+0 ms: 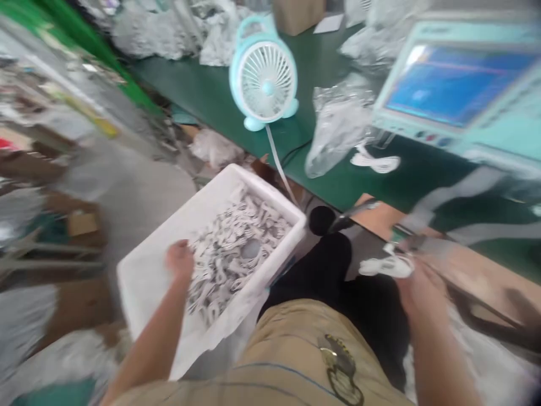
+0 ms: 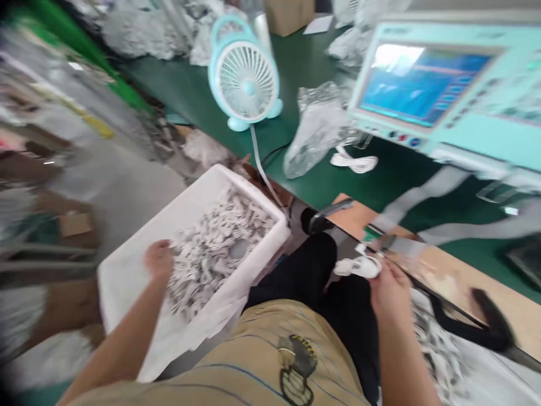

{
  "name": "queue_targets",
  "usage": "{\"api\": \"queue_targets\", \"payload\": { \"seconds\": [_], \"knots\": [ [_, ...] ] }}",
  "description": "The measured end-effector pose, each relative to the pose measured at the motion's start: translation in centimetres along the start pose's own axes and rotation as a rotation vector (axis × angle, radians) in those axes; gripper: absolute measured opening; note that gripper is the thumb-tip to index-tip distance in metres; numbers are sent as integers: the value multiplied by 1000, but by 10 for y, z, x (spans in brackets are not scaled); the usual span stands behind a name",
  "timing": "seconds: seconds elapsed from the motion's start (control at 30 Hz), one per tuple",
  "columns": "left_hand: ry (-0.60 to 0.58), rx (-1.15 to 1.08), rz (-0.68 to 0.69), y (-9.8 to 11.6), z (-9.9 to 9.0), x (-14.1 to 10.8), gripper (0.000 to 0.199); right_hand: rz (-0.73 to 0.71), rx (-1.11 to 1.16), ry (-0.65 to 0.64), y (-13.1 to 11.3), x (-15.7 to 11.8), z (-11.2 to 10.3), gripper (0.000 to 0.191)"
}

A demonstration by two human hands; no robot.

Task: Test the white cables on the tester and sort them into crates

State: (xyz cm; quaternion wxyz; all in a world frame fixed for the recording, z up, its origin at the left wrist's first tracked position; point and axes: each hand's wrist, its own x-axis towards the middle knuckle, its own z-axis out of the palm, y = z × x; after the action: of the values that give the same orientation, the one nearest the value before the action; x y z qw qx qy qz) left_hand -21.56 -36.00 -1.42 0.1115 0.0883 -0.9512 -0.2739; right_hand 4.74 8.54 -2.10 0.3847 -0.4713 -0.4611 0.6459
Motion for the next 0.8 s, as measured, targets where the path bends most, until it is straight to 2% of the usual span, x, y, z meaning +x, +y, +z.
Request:
{"api": "queue_targets", "payload": {
  "seconds": [0.07, 0.1, 0.13, 0.2, 0.27, 0.3, 0.33, 0.4, 0.47, 0.53, 0.67, 0.8],
  "knots": [
    [22, -165, 33, 50, 4, 7, 33, 109, 55, -125, -1, 0, -2, 26],
    [-11, -341, 52, 79, 9, 3, 35, 135, 65, -169, -1, -1, -2, 25],
    [-119, -501, 72, 109, 15, -8, 36, 151, 71, -185, -2, -1, -2, 26],
    [-506, -651, 122, 171, 30, -49, 35, 164, 80, -190, -3, -2, -2, 28],
    [-979, -601, 223, 225, 52, -105, 29, 156, 92, -192, -3, -4, 0, 30],
    [-1172, -598, 257, 248, 66, -133, 28, 147, 96, -195, -3, -5, 0, 31],
    [-1315, -618, 268, 267, 81, -159, 29, 137, 99, -197, -3, -6, 1, 31],
    [-1454, -669, 244, 296, 109, -199, 34, 115, 99, -195, -2, -8, 2, 32],
    [-1492, -742, 159, 313, 131, -223, 36, 94, 100, -191, -2, -8, 2, 33],
    [-1477, -804, 75, 319, 141, -234, 35, 64, 104, -199, -2, -7, 1, 32],
    [-1468, -841, 0, 309, 136, -243, 33, 8, 59, -223, -4, -8, 2, 33],
    [-1488, -924, -161, 292, 124, -249, 32, -37, -87, -247, -3, -25, 1, 30]
  ]
}}
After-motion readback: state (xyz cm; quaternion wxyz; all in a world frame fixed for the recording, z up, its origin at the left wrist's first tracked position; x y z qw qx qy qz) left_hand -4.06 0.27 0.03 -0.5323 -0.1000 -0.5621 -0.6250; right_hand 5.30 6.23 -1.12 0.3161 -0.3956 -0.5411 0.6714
